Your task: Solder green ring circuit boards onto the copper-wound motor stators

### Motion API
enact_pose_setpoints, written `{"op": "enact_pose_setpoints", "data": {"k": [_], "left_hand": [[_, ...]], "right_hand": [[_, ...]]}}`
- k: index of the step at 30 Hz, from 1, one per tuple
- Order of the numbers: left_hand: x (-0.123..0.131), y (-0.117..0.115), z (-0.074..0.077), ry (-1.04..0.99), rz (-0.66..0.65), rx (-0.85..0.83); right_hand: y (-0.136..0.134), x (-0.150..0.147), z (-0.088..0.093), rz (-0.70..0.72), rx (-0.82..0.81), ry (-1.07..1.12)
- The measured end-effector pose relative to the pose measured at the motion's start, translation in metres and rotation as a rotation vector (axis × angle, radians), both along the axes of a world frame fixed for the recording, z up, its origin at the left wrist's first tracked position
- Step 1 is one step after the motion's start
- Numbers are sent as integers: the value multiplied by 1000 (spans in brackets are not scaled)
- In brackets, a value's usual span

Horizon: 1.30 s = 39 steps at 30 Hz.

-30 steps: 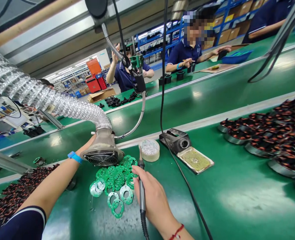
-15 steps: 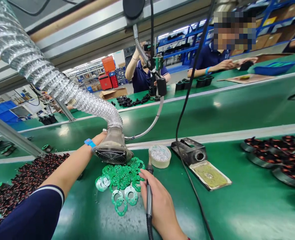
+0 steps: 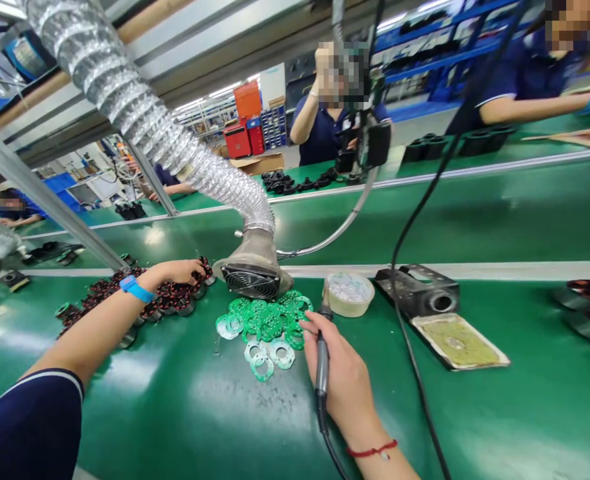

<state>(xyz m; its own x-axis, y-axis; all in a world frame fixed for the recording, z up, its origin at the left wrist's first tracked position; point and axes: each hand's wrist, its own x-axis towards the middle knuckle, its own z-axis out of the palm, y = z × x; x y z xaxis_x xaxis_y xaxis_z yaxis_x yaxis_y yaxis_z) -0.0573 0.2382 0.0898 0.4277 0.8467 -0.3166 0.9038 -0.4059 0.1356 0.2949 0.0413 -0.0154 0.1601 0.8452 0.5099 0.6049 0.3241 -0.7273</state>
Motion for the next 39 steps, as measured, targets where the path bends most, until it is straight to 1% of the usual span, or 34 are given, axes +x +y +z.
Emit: {"op": "enact_pose_setpoints", "data": {"k": [3, 6, 9, 11, 12, 13, 15, 16, 17, 19, 21, 22, 24, 25, 26, 28, 30, 31, 32, 33, 35, 36, 37, 39], "left_hand": [[-35, -43, 6, 69, 56, -90], [-61, -75, 15, 75, 113, -120], [-77, -105, 26, 43, 163, -68], [-79, -131, 31, 7, 193, 12], [-77, -146, 31, -23, 195, 63], [-72, -162, 29, -57, 187, 115], [-58, -193, 17, -138, 104, 214], [-49, -208, 8, -124, 70, 244], [-40, -220, -2, -67, 56, 283], [-22, -238, -24, 40, 78, 371], [-7, -247, -43, 77, 128, 460], [0, -250, -51, 65, 150, 496], [13, -253, -61, 12, 159, 541], [19, -254, -64, -22, 136, 551], [24, -256, -66, -56, 93, 556], [30, -261, -68, -124, -54, 564], [30, -266, -69, -177, -204, 565], [27, -268, -70, -201, -234, 570], [23, -270, -71, -225, -215, 580], [19, -271, -73, -252, -147, 593], [11, -273, -77, -309, 77, 580], [9, -274, -79, -335, 178, 533], [9, -274, -82, -354, 244, 463], [16, -272, -85, -380, 280, 319]], "right_hand": [[-2, 0, 4, -8, -18, -9], [-5, 2, 6, -32, -42, -9], [-9, 3, 6, -59, -65, -5], [-12, 2, 7, -59, -85, 26], [-14, 1, 8, -56, -94, 45], [-16, -1, 9, -50, -102, 62], [-22, -6, 13, -42, -105, 91], [-25, -10, 16, -40, -101, 109], [-27, -13, 18, -32, -98, 127], [-33, -22, 20, -1, -87, 149], [-37, -30, 20, 57, -93, 92], [-39, -35, 18, 77, -111, 21], [-41, -45, 14, 118, -135, -143], [-42, -50, 11, 141, -144, -211], [-43, -55, 8, 165, -153, -271], [-45, -63, 4, 223, -153, -383], [-45, -67, 0, 270, -143, -465], [-44, -68, -2, 284, -139, -490], [-44, -68, -4, 293, -137, -504], [-43, -68, -6, 299, -136, -507], [-42, -68, -10, 320, -130, -505], [-41, -68, -12, 335, -124, -503], [-41, -68, -13, 352, -118, -500], [-42, -69, -15, 385, -94, -489]]}}
